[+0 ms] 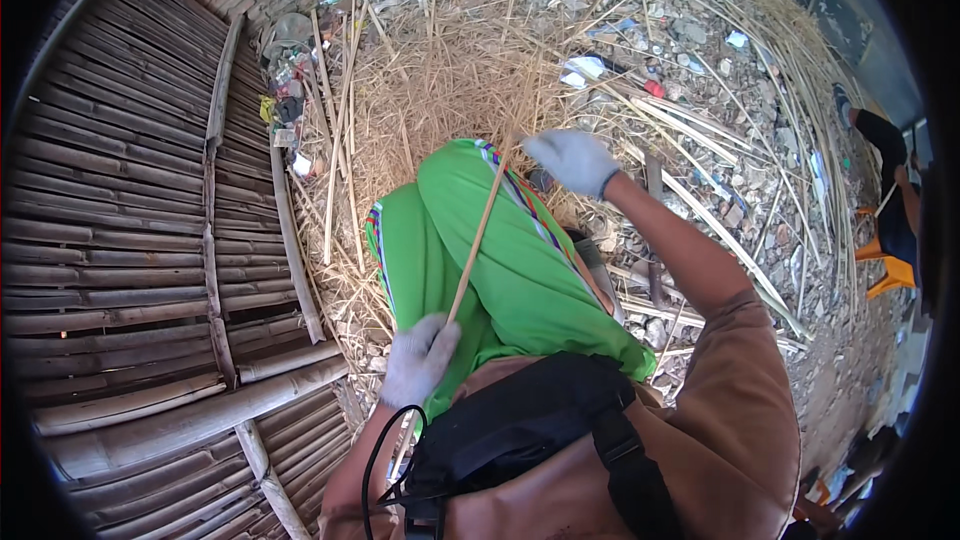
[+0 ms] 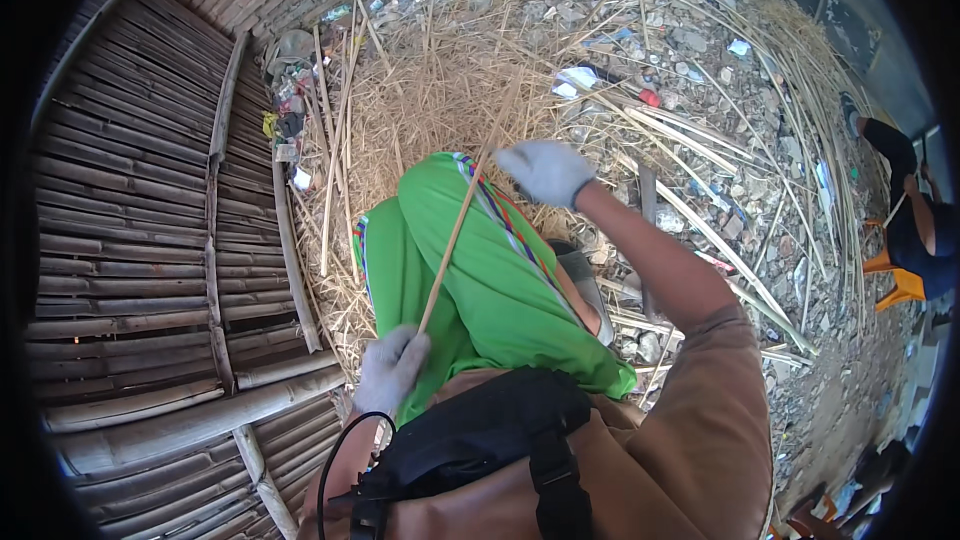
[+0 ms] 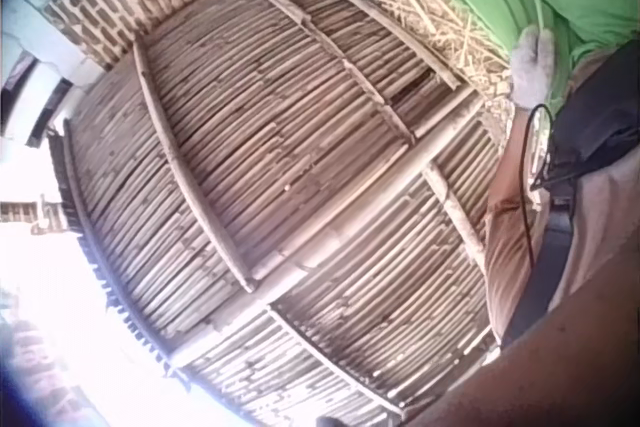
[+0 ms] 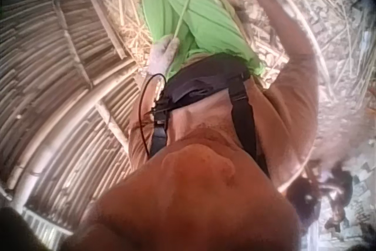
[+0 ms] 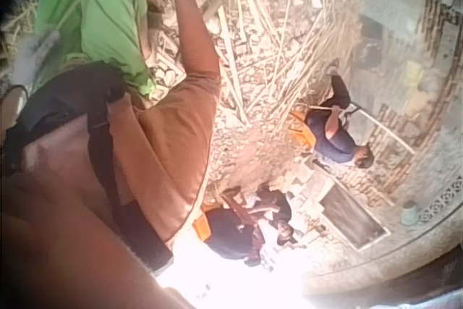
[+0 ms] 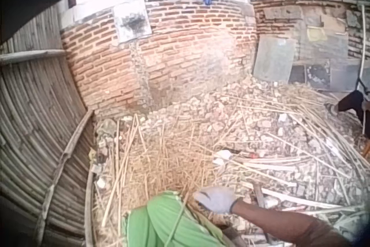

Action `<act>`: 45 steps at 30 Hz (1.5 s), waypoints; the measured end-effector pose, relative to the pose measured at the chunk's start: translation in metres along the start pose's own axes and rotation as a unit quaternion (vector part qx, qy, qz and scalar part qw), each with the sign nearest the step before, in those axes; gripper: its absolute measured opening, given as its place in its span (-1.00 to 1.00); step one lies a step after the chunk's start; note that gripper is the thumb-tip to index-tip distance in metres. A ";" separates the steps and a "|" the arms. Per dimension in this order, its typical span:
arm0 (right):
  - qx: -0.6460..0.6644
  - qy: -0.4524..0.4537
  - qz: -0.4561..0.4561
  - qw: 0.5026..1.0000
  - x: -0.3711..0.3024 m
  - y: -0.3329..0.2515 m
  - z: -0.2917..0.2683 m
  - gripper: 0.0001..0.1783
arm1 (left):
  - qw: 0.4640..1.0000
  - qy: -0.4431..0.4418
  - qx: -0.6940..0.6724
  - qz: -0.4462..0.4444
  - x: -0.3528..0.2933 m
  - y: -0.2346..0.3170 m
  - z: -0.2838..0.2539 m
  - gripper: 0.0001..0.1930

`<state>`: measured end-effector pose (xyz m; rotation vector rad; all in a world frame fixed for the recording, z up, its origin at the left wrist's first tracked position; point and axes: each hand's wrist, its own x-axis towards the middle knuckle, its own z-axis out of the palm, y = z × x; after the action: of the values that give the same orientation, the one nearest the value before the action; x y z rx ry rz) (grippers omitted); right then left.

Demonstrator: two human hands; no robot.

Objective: The person shaves a long bamboo strip using a small handheld blade while sitting cross-legged on the ground. They hold the strip in one hand and repeatedly draw the blade along its length to smooth it, working on different sections by moving the strip and turning it over.

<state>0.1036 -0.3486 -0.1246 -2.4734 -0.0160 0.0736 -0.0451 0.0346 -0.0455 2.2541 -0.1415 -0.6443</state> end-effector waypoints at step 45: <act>-0.010 0.063 0.089 0.994 0.050 0.080 -0.013 -0.07 | 0.986 -0.069 -0.139 -0.065 -0.031 -0.026 -0.015 -0.61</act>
<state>0.1534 -0.4182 -0.1662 -2.4900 0.2583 -0.0072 -0.0669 0.0717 -0.0429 1.9606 0.0266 -0.8363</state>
